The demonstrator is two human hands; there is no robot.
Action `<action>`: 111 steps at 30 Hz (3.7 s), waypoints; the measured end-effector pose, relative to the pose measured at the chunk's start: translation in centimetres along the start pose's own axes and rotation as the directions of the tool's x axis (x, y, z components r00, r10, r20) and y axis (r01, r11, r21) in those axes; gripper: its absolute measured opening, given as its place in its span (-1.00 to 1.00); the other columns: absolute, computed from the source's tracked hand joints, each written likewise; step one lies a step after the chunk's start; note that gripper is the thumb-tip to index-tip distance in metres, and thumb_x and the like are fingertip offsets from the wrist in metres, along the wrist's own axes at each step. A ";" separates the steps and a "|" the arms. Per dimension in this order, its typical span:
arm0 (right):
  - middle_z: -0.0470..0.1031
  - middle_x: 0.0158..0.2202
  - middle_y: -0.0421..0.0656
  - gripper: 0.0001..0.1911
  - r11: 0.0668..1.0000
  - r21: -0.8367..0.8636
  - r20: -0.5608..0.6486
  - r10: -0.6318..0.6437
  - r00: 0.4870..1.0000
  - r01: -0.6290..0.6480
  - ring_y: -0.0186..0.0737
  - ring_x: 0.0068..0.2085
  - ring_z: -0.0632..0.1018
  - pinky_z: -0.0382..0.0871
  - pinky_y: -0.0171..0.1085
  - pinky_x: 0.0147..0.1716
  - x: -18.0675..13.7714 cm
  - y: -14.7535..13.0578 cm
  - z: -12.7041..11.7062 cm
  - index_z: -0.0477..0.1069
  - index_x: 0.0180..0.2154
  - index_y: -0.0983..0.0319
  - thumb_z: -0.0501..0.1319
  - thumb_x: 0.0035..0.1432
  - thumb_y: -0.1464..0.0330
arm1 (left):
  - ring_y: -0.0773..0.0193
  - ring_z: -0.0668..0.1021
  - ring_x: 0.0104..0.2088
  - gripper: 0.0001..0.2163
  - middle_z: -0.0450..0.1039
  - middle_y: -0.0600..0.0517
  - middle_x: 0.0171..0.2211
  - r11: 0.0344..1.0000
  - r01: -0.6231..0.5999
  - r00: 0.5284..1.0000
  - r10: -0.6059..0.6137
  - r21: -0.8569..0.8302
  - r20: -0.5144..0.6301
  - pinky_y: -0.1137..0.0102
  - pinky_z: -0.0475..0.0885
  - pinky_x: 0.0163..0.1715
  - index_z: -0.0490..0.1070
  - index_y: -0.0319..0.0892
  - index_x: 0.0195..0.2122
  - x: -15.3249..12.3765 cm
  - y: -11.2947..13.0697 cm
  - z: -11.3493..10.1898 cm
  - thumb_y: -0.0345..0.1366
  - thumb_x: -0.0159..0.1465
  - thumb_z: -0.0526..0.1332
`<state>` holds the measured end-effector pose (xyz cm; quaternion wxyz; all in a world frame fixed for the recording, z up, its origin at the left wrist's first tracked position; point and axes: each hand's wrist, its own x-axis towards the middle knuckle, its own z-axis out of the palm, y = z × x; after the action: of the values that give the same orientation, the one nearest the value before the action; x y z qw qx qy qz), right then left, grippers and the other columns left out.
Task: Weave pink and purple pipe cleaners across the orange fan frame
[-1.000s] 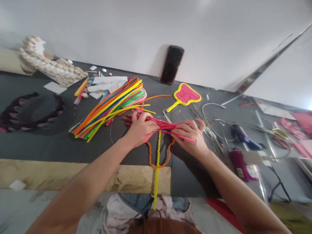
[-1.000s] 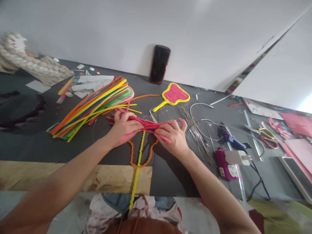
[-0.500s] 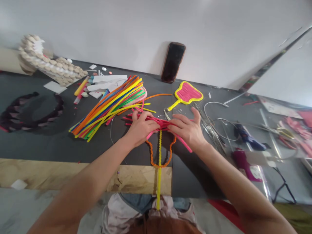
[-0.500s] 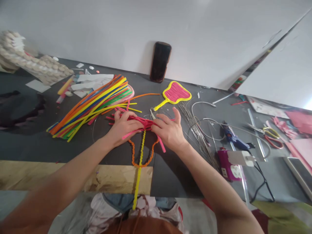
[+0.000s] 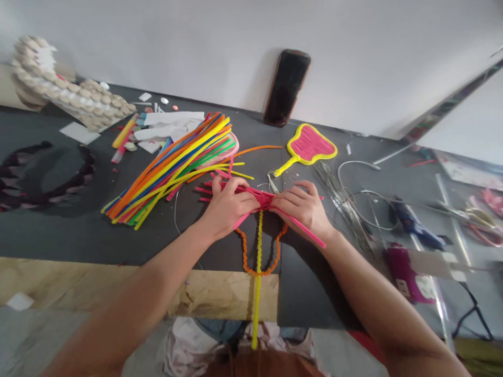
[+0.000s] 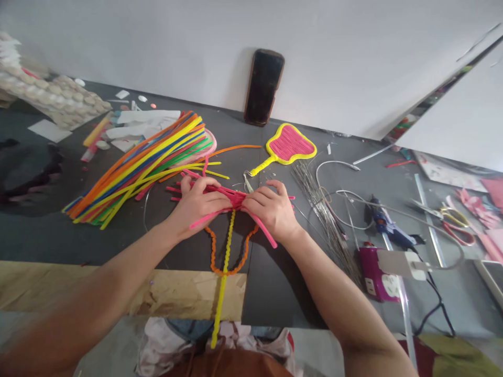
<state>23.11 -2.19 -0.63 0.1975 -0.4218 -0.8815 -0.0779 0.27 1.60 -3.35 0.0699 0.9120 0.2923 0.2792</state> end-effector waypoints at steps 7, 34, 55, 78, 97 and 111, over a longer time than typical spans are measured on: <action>0.62 -0.23 -0.23 -0.77 0.999 -0.017 0.050 0.042 0.998 -0.041 -0.29 -0.21 0.51 0.05 -0.10 0.11 -0.1 -0.3 0.7 0.50 -0.26 0.16 0.08 0.35 0.41 | 0.15 0.39 0.03 -0.79 0.59 0.12 -0.25 0.998 0.050 0.999 -0.049 -0.045 0.008 -0.03 -0.07 0.12 0.53 0.00 -0.25 0.3 0.3 -0.1 -0.23 0.42 0.09; 0.60 -0.30 -0.22 -0.78 0.996 -0.065 -0.007 0.065 0.998 -0.065 -0.26 -0.22 0.49 -0.04 -0.04 0.19 0.5 -1.8 1.6 0.45 -0.28 0.19 0.06 0.33 0.48 | 0.15 0.40 0.06 -0.84 0.53 0.10 -0.21 0.992 0.122 0.992 -0.122 -0.024 -0.017 -0.10 -0.08 0.17 0.47 -0.03 -0.28 0.3 0.8 0.9 -0.36 0.37 0.11; 0.62 -0.26 -0.17 -0.93 0.962 0.249 -0.170 0.155 0.973 -0.110 -0.21 -0.27 0.58 0.28 -0.11 0.03 0.5 -1.6 2.8 0.39 -0.19 0.16 0.23 0.27 0.34 | 0.02 0.33 0.14 -0.89 0.54 0.08 -0.24 0.994 0.097 0.995 -0.098 0.045 0.032 -0.17 0.01 0.11 0.48 -0.06 -0.28 0.4 1.3 0.3 -0.38 0.31 0.17; 0.64 -0.18 -0.20 -0.85 0.952 0.303 -0.084 -0.018 0.996 0.043 -0.25 -0.19 0.61 0.24 -0.08 0.06 -0.3 -0.4 0.9 0.37 -0.36 0.17 0.18 0.23 0.52 | -0.03 0.37 0.12 -0.78 0.64 0.03 -0.28 0.973 0.225 0.974 -0.223 -0.046 0.043 -0.17 -0.03 0.14 0.58 -0.07 -0.38 1.0 1.4 -1.3 -0.27 0.30 0.14; 0.62 -0.09 -0.21 -0.80 0.957 0.250 0.122 -0.185 0.975 0.150 -0.17 -0.02 0.53 0.16 -0.06 0.05 -0.4 -0.4 -0.8 0.40 -0.34 0.17 0.09 0.19 0.56 | -0.12 0.22 0.29 -0.39 0.24 -0.18 0.24 0.844 0.521 0.823 -0.459 0.125 -0.333 -0.02 0.11 0.26 0.14 -0.19 0.27 0.8 0.7 -5.1 -0.24 0.20 0.25; 0.62 -0.26 -0.11 -0.87 0.961 0.211 0.155 -0.212 0.965 0.177 -0.09 -0.08 0.51 0.11 -0.01 0.07 -0.5 -0.2 -0.5 0.43 -0.34 0.20 0.17 0.05 0.50 | 0.03 0.35 0.26 -0.61 0.36 -0.17 0.20 0.921 -0.165 0.959 0.065 0.354 0.276 -0.18 -0.06 0.33 0.28 -0.28 0.22 -0.2 6.8 -3.2 -0.28 0.42 0.04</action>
<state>23.35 -2.82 -0.32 0.1503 -0.3166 -0.9362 0.0273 1.68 -4.19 1.19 -0.0839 0.9528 0.2739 0.1008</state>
